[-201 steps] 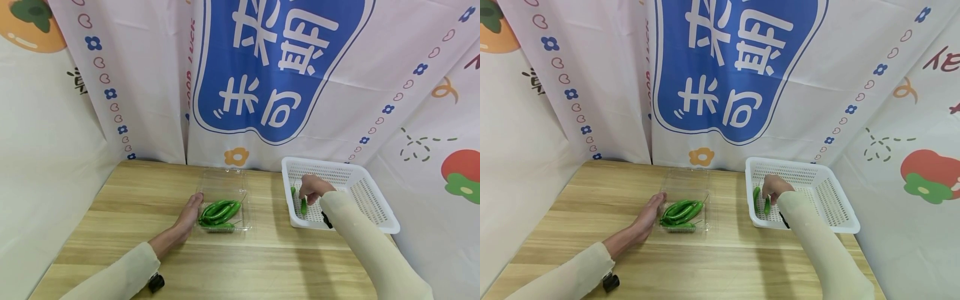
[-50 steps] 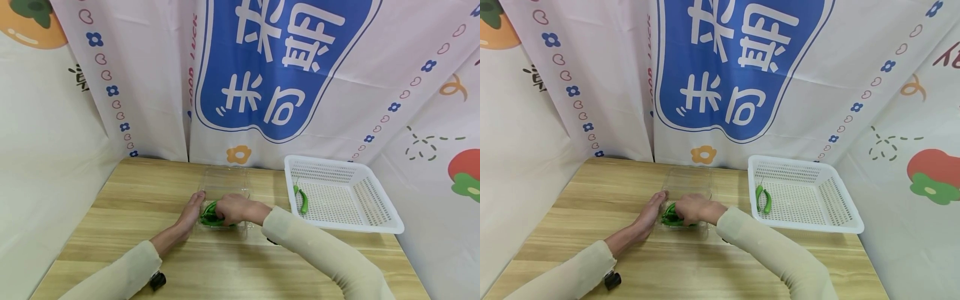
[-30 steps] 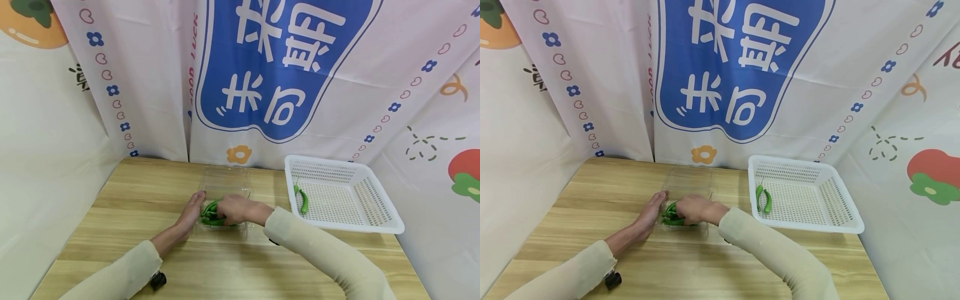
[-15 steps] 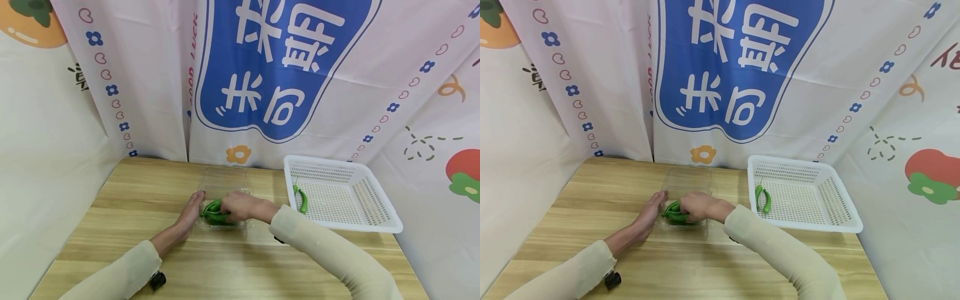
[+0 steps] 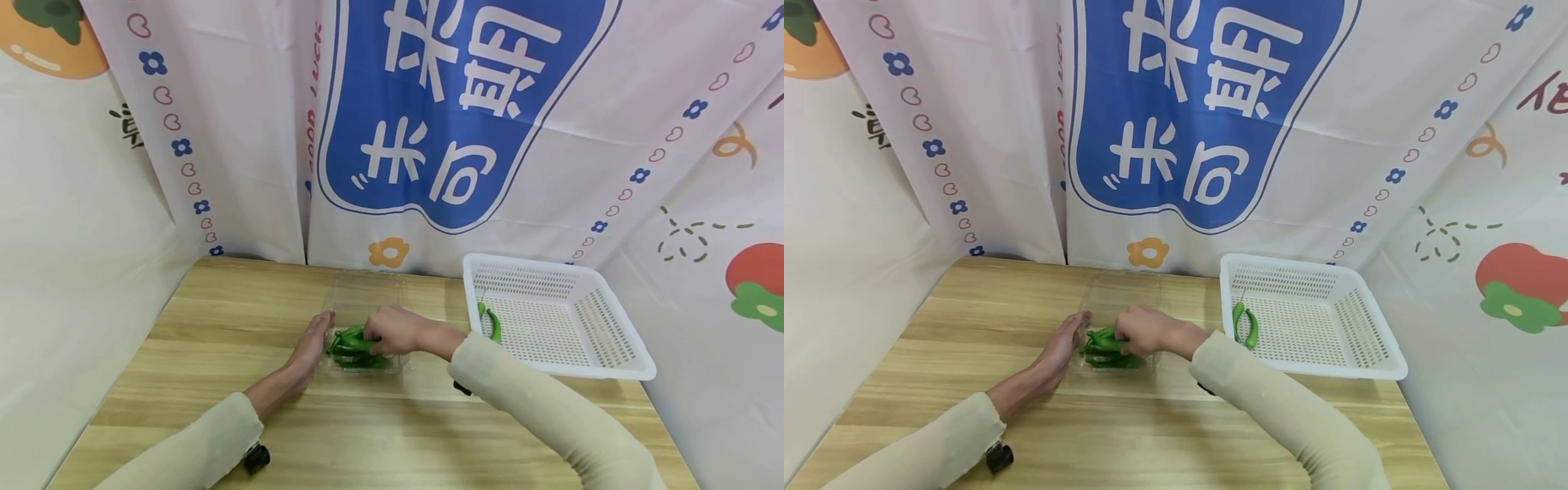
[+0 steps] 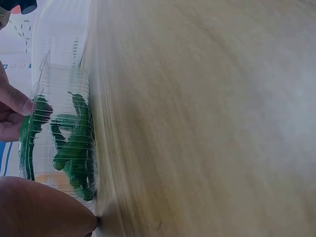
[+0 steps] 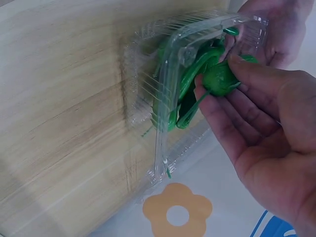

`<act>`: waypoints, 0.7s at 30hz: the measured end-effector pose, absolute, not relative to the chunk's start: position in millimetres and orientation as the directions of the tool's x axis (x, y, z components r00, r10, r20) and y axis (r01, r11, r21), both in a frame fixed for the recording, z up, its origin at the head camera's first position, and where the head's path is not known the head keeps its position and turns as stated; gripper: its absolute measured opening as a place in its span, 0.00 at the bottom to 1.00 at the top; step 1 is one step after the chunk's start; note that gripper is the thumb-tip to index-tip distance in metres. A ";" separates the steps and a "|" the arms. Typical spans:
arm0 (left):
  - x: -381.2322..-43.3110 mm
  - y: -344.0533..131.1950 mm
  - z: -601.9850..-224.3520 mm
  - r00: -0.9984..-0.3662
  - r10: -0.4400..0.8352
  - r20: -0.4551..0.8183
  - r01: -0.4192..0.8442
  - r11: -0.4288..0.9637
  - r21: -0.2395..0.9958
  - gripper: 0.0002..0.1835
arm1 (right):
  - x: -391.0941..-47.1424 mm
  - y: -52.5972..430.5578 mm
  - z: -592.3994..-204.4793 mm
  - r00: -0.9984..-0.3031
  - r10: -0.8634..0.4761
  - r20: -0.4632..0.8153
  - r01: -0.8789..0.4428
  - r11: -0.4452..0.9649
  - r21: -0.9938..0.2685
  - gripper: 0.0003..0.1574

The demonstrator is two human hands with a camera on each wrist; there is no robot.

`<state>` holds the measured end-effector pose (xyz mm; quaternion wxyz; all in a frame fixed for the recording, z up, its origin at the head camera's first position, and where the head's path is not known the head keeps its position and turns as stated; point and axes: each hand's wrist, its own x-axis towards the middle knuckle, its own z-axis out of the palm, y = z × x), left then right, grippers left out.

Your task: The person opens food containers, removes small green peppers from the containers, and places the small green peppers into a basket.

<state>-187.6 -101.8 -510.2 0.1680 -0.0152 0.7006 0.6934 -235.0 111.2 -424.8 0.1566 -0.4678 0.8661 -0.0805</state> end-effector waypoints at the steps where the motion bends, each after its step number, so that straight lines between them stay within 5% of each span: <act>1: -187.4 -101.6 -510.2 -0.943 0.211 -0.256 -0.255 0.036 0.966 0.36 | -235.1 111.7 -424.1 -0.515 -0.836 -0.187 -0.782 0.548 -0.297 0.30; 15: -187.0 -101.9 -512.5 -0.945 0.217 -0.243 -0.241 0.036 0.970 0.36 | -235.0 119.0 -407.5 -0.560 -0.815 -0.148 -0.725 0.568 -0.390 0.34; 21: -186.9 -102.3 -513.5 -0.942 0.226 -0.247 -0.244 0.041 0.969 0.37 | -235.7 122.9 -400.4 -0.584 -0.801 -0.134 -0.714 0.585 -0.386 0.20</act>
